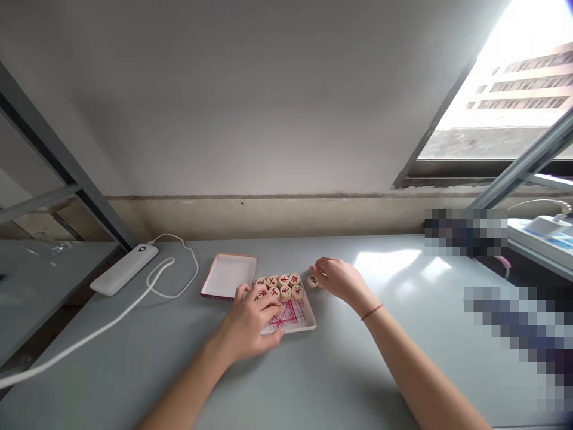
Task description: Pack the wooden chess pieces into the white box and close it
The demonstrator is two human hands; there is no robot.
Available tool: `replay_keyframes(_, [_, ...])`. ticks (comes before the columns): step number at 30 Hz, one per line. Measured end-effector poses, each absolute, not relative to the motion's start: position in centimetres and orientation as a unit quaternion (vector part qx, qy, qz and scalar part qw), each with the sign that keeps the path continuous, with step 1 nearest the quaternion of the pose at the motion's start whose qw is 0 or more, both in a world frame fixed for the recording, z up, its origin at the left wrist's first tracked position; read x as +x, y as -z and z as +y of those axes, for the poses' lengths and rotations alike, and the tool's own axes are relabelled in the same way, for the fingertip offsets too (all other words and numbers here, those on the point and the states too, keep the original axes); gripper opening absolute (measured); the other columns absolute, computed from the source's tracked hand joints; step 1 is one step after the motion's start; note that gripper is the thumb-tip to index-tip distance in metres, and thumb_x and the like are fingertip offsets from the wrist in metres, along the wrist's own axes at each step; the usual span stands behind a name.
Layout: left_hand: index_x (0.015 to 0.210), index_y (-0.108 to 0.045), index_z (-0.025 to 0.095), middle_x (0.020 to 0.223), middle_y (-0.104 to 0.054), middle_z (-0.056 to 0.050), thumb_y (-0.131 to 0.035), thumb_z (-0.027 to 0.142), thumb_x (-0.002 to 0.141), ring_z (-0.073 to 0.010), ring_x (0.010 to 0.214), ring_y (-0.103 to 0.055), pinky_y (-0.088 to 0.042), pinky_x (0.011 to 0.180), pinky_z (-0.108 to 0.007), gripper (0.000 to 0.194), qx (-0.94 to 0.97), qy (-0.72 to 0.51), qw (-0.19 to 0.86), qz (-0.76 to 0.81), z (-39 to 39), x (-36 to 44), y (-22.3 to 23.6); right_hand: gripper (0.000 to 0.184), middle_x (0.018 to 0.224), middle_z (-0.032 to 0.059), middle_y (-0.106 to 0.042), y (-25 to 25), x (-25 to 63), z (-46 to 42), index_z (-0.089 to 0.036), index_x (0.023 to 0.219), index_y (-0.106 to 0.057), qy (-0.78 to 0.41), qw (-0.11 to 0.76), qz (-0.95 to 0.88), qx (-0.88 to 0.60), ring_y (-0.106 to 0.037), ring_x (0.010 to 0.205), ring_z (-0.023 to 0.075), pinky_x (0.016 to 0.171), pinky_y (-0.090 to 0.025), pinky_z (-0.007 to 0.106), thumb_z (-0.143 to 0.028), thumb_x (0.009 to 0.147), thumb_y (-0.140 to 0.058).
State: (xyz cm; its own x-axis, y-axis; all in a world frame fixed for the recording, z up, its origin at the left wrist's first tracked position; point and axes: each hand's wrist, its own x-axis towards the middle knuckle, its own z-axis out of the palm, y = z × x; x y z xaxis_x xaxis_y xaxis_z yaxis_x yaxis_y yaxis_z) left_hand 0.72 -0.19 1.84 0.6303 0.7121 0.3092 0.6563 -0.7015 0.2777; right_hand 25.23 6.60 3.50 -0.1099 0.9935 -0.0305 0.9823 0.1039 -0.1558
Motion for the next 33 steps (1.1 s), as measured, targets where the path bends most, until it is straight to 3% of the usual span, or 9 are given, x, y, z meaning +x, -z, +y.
replay_keyframes(6, [0.098, -0.066, 0.025, 0.101, -0.069, 0.0, -0.065, 0.04, 0.079, -0.025, 0.105, -0.05, -0.029, 0.093, -0.045, 0.025, 0.896, -0.208, 0.063, 0.388, 0.0, 0.5, -1.6, 0.03, 0.088, 0.0105, -0.068, -3.5, 23.8, 8.5, -0.019, 0.086, -0.071, -0.062, 0.009, -0.727, -0.683, -0.063, 0.074, 0.0205, 0.055, -0.034, 0.025, -0.029, 0.089, -0.043])
replay_keyframes(12, [0.099, -0.067, 0.024, 0.101, -0.068, -0.002, -0.066, 0.04, 0.078, -0.0261, 0.104, -0.051, -0.033, 0.091, -0.045, 0.027, 0.901, -0.194, 0.052, 0.385, -0.1, 0.5, -2.0, 0.016, 0.075, 0.0108, -0.068, -4.1, 23.0, 10.4, -0.018, 0.076, -0.071, -0.063, 0.005, -0.726, -0.685, -0.064, 0.069, 0.0221, 0.056, -0.036, 0.026, -0.017, 0.076, -0.055])
replay_keyframes(15, [0.1, -0.067, 0.025, 0.1, -0.068, -0.003, -0.067, 0.038, 0.077, -0.0265, 0.104, -0.052, -0.035, 0.09, -0.044, 0.026, 0.895, -0.216, 0.047, 0.388, -0.1, 0.7, -2.1, 0.02, 0.085, 0.0101, -0.07, -4.9, 22.4, 9.1, -0.019, 0.084, -0.071, -0.048, 0.044, -0.734, -0.676, -0.065, 0.076, 0.0212, 0.057, -0.037, 0.025, -0.02, 0.081, -0.051])
replay_keyframes(18, [0.109, -0.064, 0.024, 0.106, -0.066, -0.005, -0.064, 0.036, 0.081, -0.0253, 0.104, -0.054, -0.039, 0.089, -0.041, 0.031, 0.861, -0.282, 0.026, 0.423, 0.1, 1.0, -1.8, 0.021, 0.092, 0.0034, -0.07, -5.6, 21.4, 6.0, -0.024, 0.089, -0.069, -0.063, 0.117, -0.769, -0.625, -0.063, 0.078, 0.016, 0.059, -0.039, 0.023, -0.028, 0.087, -0.049])
replay_keyframes(21, [0.127, -0.052, 0.021, 0.116, -0.062, -0.009, -0.058, 0.034, 0.089, -0.0242, 0.106, -0.056, -0.042, 0.09, -0.039, 0.041, 0.835, -0.339, 0.002, 0.434, 0.2, 1.2, -1.3, 0.016, 0.077, -0.0003, -0.068, -5.5, 20.3, 2.8, -0.022, 0.079, -0.067, -0.163, 0.252, -0.811, -0.501, -0.059, 0.064, 0.0114, 0.059, -0.04, 0.021, -0.029, 0.086, -0.054])
replay_keyframes(24, [0.132, -0.045, 0.024, 0.115, -0.063, -0.008, -0.051, 0.029, 0.094, -0.0218, 0.105, -0.059, -0.045, 0.089, -0.036, 0.039, 0.839, -0.36, -0.004, 0.408, 0.1, 1.5, -1.0, 0.014, 0.065, -0.0024, -0.061, -5.0, 19.6, 1.0, -0.021, 0.074, -0.064, -0.255, 0.303, -0.799, -0.454, -0.049, 0.052, 0.0089, 0.052, -0.036, 0.02, -0.027, 0.084, -0.057])
replay_keyframes(28, [0.12, -0.054, 0.023, 0.107, -0.065, -0.006, -0.052, 0.024, 0.093, -0.0197, 0.098, -0.06, -0.048, 0.087, -0.033, 0.028, 0.833, -0.378, -0.001, 0.404, 0.0, 1.9, -0.9, 0.015, 0.062, -0.0027, -0.057, -4.3, 19.9, 1.1, -0.02, 0.081, -0.066, -0.332, 0.313, -0.77, -0.445, -0.038, 0.046, 0.0076, 0.046, -0.032, 0.02, -0.03, 0.085, -0.056])
replay_keyframes(33, [0.095, -0.059, 0.022, 0.101, -0.067, -0.003, -0.055, 0.016, 0.086, -0.0176, 0.096, -0.062, -0.045, 0.086, -0.032, 0.011, 0.841, -0.35, 0.048, 0.41, -0.2, 2.4, -1.0, 0.024, 0.08, 0.0037, -0.064, -3.8, 21.9, 2.2, -0.018, 0.085, -0.066, -0.31, 0.362, -0.75, -0.458, -0.04, 0.049, 0.008, 0.048, -0.034, 0.022, -0.035, 0.089, -0.05])
